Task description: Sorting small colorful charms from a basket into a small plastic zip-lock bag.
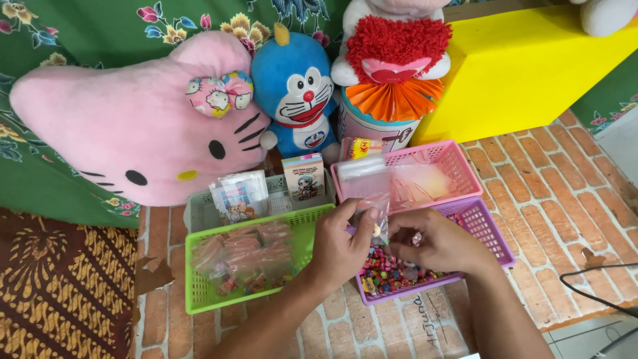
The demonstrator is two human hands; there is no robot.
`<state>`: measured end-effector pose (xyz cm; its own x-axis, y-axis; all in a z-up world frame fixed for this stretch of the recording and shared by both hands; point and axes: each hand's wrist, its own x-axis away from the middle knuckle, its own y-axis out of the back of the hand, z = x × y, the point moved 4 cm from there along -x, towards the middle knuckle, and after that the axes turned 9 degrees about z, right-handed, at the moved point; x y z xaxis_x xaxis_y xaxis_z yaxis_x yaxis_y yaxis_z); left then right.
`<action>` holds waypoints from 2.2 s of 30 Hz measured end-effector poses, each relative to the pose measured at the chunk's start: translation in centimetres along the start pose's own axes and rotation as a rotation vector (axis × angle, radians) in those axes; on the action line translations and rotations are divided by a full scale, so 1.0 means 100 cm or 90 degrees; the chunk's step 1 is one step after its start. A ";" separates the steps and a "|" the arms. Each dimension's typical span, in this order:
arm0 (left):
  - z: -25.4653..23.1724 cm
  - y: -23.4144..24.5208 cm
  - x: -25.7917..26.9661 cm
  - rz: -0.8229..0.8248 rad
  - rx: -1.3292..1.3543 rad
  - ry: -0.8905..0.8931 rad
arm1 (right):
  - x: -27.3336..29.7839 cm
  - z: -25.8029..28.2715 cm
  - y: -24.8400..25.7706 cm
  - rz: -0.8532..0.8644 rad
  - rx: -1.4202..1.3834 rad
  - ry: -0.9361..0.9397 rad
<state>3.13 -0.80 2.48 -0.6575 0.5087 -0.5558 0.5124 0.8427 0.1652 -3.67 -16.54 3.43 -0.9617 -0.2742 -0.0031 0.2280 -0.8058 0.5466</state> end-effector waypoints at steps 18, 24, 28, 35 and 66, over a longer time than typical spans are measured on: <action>-0.006 0.002 -0.002 0.012 -0.002 0.002 | 0.003 -0.010 0.000 -0.019 -0.011 -0.019; -0.010 0.002 -0.003 0.007 -0.008 -0.005 | -0.001 0.005 0.004 -0.021 0.005 0.016; -0.007 0.004 -0.003 -0.015 -0.005 0.010 | 0.001 0.010 0.004 -0.027 -0.022 0.080; -0.005 0.003 -0.007 -0.028 -0.009 0.000 | 0.012 0.036 0.029 -0.116 -0.049 0.141; 0.016 0.000 0.004 0.065 0.022 0.093 | -0.009 0.038 0.014 -0.335 0.256 0.338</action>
<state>3.74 -0.90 0.93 -0.6732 0.6137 -0.4126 0.5980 0.7800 0.1846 -3.03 -15.40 7.33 -0.7046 -0.2064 -0.6789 -0.3977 -0.6775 0.6188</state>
